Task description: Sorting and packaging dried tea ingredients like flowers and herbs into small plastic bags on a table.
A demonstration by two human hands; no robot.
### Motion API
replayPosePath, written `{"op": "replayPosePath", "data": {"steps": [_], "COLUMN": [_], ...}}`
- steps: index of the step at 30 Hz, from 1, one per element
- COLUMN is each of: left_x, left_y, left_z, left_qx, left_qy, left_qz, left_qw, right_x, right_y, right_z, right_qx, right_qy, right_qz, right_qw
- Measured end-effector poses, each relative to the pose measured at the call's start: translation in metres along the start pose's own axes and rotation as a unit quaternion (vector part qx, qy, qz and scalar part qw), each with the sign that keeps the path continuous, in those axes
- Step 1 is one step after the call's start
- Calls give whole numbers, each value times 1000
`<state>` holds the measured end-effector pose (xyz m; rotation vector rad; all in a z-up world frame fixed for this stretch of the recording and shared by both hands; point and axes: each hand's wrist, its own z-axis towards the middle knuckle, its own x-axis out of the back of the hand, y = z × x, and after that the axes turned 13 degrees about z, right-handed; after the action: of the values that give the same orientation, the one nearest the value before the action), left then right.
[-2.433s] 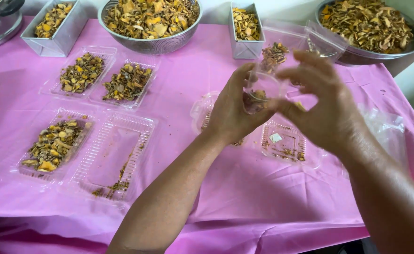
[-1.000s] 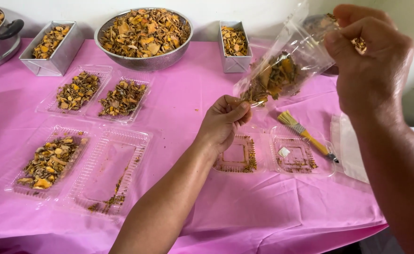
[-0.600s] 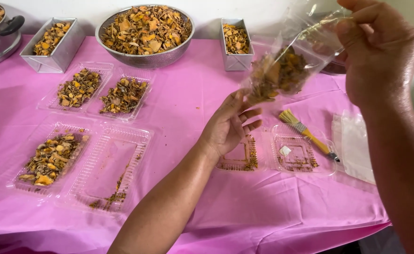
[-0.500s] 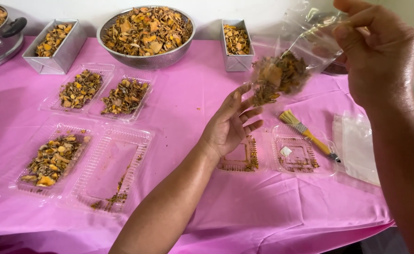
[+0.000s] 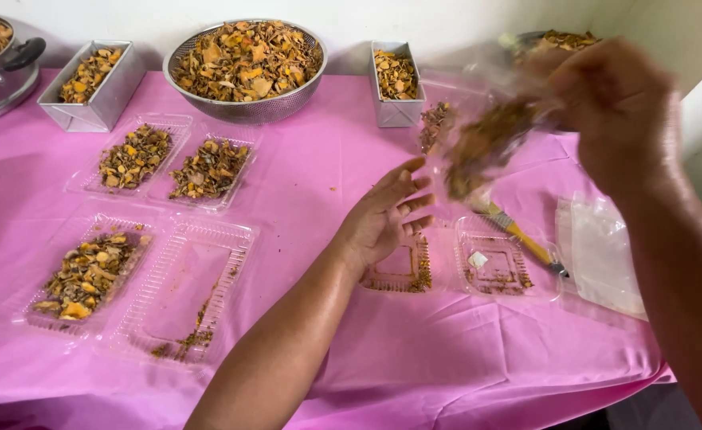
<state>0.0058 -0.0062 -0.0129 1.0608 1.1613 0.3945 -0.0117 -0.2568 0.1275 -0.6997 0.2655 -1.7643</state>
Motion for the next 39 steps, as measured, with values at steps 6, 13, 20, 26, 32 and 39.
{"op": "replayPosePath", "data": {"steps": [6,13,20,26,32,39], "left_x": [11,23,9,23,17,-14], "left_y": [-19,-22,-18,-16,-3,18], "left_z": [12,24,17,30,17,-10], "left_qx": [-27,-132,-136,-202,-130,-48], "left_qy": [-89,-17,86,98,164,87], "left_qz": [-35,-38,76,121,183,162], "left_qw": [995,990,984,967,960,982], "right_x": [-9,-2,-10,-19,-26,-20], "right_y": [-20,-52,-31,-23,-21,-44], "right_z": [-1,8,7,-1,2,20], "right_qx": [-72,-141,-61,-107,-66,-115], "right_qy": [41,-92,-171,-83,-101,-35], "right_qz": [105,-22,-32,71,-103,-87], "right_qw": [991,986,983,988,987,989]}}
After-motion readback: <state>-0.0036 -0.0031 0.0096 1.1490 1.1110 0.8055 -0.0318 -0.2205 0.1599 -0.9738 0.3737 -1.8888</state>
